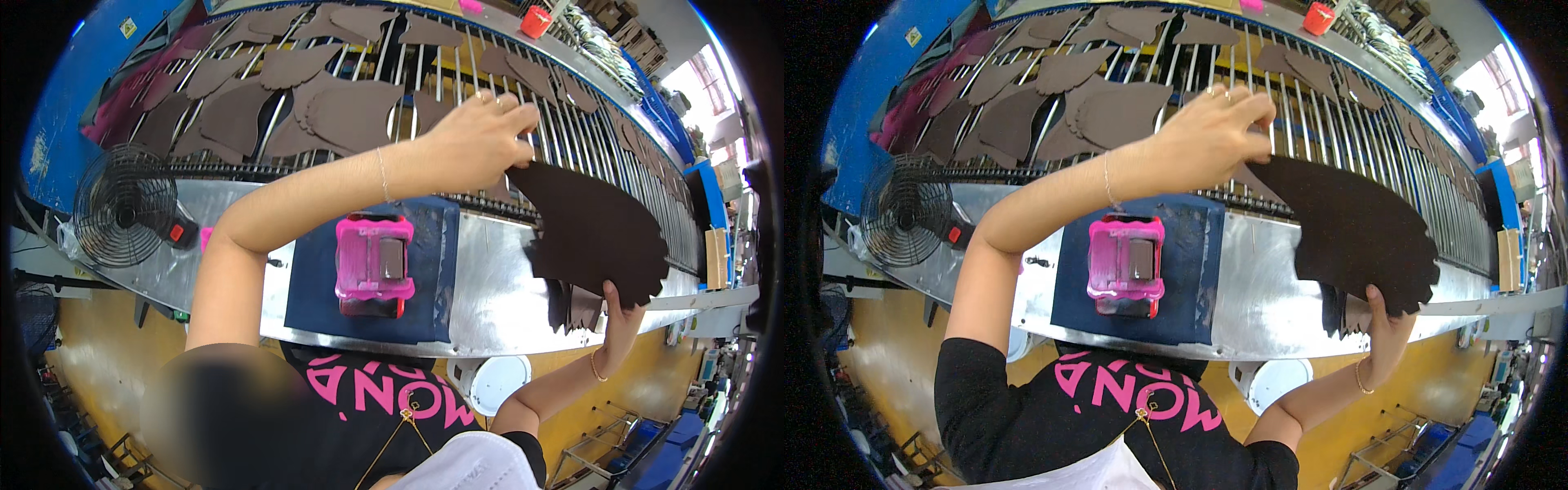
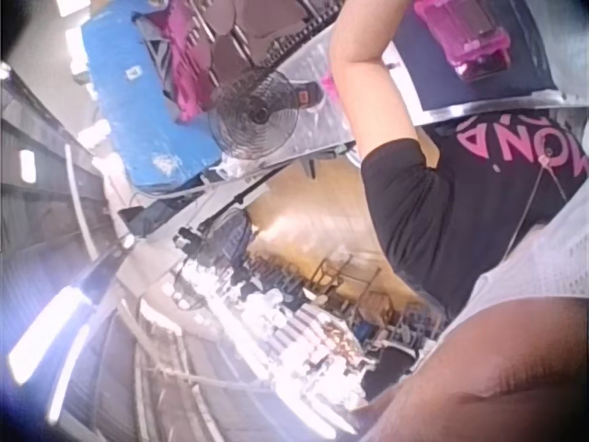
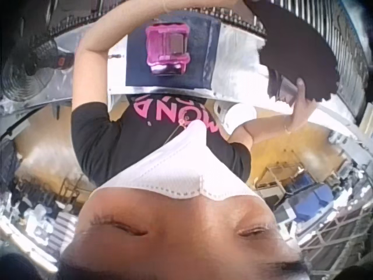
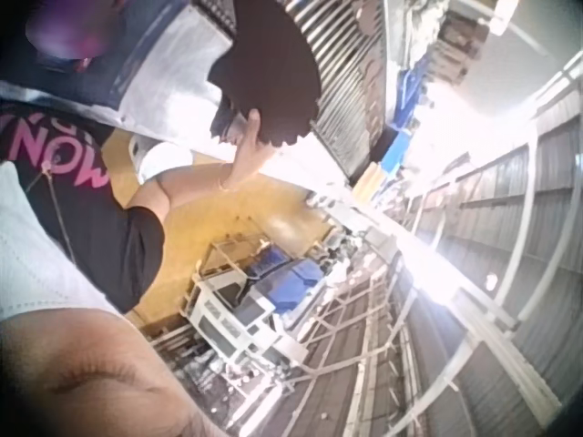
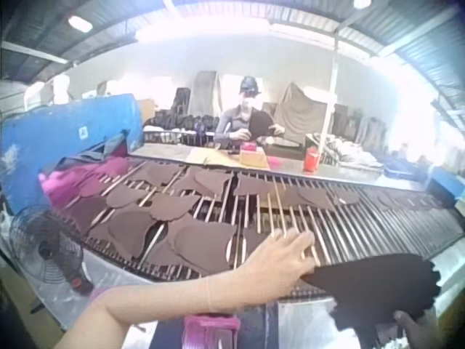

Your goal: The person repeatedly picks brown fabric pieces from a stack and places them onto a moving conveyor belt. The pieces are arranged one by one along the belt as it advances.

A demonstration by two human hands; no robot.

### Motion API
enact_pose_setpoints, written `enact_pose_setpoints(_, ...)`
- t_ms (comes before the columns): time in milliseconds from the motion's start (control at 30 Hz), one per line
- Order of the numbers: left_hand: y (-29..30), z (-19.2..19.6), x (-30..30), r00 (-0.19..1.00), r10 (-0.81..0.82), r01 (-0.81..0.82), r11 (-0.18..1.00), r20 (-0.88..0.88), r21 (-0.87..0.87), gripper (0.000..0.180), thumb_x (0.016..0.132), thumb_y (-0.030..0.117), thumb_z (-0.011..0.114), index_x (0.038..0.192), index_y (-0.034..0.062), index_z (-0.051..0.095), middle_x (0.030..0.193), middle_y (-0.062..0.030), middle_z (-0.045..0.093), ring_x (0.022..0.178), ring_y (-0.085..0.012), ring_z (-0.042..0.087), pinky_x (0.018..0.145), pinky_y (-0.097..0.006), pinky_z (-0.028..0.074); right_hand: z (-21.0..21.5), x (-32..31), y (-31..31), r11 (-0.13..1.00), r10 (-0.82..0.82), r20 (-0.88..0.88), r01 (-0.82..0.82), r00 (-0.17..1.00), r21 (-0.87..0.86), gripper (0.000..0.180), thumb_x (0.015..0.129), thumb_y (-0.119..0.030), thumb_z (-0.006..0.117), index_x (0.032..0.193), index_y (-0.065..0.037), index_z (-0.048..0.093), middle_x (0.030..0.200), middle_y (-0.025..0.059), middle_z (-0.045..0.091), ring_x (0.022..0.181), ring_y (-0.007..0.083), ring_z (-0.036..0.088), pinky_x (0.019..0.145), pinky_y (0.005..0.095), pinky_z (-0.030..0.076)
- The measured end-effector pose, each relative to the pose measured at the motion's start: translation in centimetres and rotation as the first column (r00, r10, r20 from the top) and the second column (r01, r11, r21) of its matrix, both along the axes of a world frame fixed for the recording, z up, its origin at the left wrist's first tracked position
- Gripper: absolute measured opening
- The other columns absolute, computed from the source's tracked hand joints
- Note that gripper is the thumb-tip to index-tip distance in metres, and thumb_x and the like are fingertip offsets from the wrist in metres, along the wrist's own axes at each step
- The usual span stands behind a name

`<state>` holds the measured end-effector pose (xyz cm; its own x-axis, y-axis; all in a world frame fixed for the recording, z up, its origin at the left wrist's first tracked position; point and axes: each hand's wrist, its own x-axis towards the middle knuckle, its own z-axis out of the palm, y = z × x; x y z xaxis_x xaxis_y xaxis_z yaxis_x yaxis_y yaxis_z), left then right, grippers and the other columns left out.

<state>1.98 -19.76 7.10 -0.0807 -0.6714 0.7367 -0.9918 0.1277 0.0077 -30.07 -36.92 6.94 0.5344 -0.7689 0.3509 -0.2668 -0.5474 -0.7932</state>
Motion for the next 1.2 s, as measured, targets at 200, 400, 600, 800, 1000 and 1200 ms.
enact_pose_setpoints(200,-2.1,4.2,4.2,0.903,0.208,-0.224,0.975,0.376,-0.002,0.005,0.072,0.015,0.063,0.076,0.0131,0.066,0.119,-0.0052,0.049,0.114,-0.0250,0.043,0.092,-0.041,0.035,-0.2,6.6,-1.5,0.973,0.227,-0.134,-0.231,0.965,-0.013,0.021,0.086,-0.012,0.067,0.104,-0.002,0.062,0.068,-0.0047,0.051,0.056,0.0024,0.041,0.048,0.0181,0.033)
enact_pose_setpoints(400,-3.2,4.1,9.6,0.899,0.338,-0.306,0.940,0.280,-0.153,0.033,0.079,0.037,0.066,0.107,0.0190,0.062,0.132,-0.0081,0.042,0.127,-0.0303,0.035,0.103,-0.049,0.029,-10.4,20.0,-1.7,0.823,0.219,0.138,-0.258,0.966,0.506,0.022,0.093,-0.014,0.057,0.107,0.001,0.052,0.082,0.0108,0.062,0.058,0.0197,0.066,0.051,0.0243,0.057)
enact_pose_setpoints(600,5.7,2.2,10.5,0.911,0.412,-0.411,0.910,0.007,-0.057,0.054,0.080,0.045,0.066,0.126,0.0216,0.052,0.138,-0.0129,0.036,0.128,-0.0347,0.035,0.104,-0.048,0.031,-21.4,28.6,-2.4,0.562,0.040,0.477,-0.414,0.878,0.716,0.018,0.095,-0.006,0.048,0.113,-0.003,0.047,0.096,0.0126,0.062,0.068,0.0235,0.067,0.055,0.0301,0.058)
enact_pose_setpoints(800,15.4,-2.0,9.5,0.789,0.541,-0.526,0.839,-0.291,0.135,0.055,0.080,0.035,0.069,0.128,0.0172,0.050,0.135,-0.0142,0.036,0.125,-0.0359,0.036,0.103,-0.045,0.032,-24.5,31.9,-2.4,0.506,-0.102,0.454,-0.347,0.885,0.790,0.023,0.094,-0.012,0.054,0.110,-0.003,0.040,0.092,0.0125,0.057,0.071,0.0242,0.066,0.055,0.0315,0.058)
enact_pose_setpoints(1000,20.8,-6.4,9.1,0.661,0.570,-0.557,0.808,-0.488,0.190,0.054,0.082,0.025,0.069,0.130,0.0097,0.049,0.133,-0.0142,0.037,0.125,-0.0320,0.037,0.104,-0.040,0.031,-19.2,26.6,-0.9,0.558,-0.126,0.502,-0.357,0.856,0.749,0.032,0.090,-0.033,0.063,0.093,-0.011,0.039,0.067,0.0067,0.057,0.053,0.0147,0.061,0.042,0.0239,0.050)
enact_pose_setpoints(1200,22.1,-7.0,6.4,0.550,0.612,-0.603,0.762,-0.568,0.236,0.052,0.086,0.023,0.065,0.133,0.0099,0.046,0.134,-0.0112,0.039,0.126,-0.0263,0.038,0.102,-0.041,0.034,-14.7,12.2,-5.3,0.930,-0.189,0.279,0.080,0.941,0.357,0.025,0.090,-0.023,0.063,0.099,-0.003,0.050,0.074,0.0075,0.061,0.058,0.0151,0.062,0.047,0.0245,0.049)
